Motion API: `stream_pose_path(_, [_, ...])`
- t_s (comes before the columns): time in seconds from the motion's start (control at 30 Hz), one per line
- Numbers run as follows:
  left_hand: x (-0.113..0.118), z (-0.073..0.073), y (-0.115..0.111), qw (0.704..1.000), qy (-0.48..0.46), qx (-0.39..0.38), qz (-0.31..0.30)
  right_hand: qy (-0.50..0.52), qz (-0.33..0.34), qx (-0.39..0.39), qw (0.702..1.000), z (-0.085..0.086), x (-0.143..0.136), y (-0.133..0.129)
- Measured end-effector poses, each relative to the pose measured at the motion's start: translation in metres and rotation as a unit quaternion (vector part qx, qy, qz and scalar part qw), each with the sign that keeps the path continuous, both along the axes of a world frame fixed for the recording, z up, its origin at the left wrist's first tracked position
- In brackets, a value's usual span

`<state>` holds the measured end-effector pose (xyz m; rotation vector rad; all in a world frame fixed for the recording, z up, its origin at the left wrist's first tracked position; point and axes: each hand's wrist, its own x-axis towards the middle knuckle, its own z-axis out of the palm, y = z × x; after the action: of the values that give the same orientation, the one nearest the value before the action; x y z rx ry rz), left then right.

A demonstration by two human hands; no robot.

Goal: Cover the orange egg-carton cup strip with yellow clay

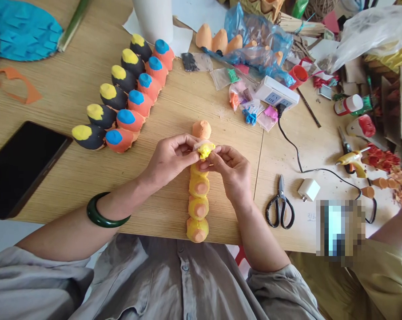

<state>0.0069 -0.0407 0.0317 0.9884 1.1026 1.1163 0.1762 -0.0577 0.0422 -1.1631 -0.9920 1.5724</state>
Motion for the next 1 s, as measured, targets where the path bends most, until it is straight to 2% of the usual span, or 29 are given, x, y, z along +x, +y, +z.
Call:
stream_pose_path(0.27, [0.002,-0.007,0.002,0.995,-0.071,-0.068,0.006,0.003,-0.005,0.0,1.0,0.001,-0.001,0.001])
stream_pose_path(0.67, [0.001,-0.006,0.001,0.998,-0.051,-0.023,0.015,0.008,0.012,-0.008,1.0,-0.002,0.0,0.002])
stream_pose_path(0.8, [0.002,0.002,0.0,0.999,-0.029,0.003,0.03,-0.047,-0.017,0.033,0.998,0.003,-0.002,-0.003])
stream_pose_path(1.0, [0.002,0.005,0.0,1.0,0.016,0.01,-0.003,-0.098,0.021,0.124,0.987,-0.001,-0.004,-0.009])
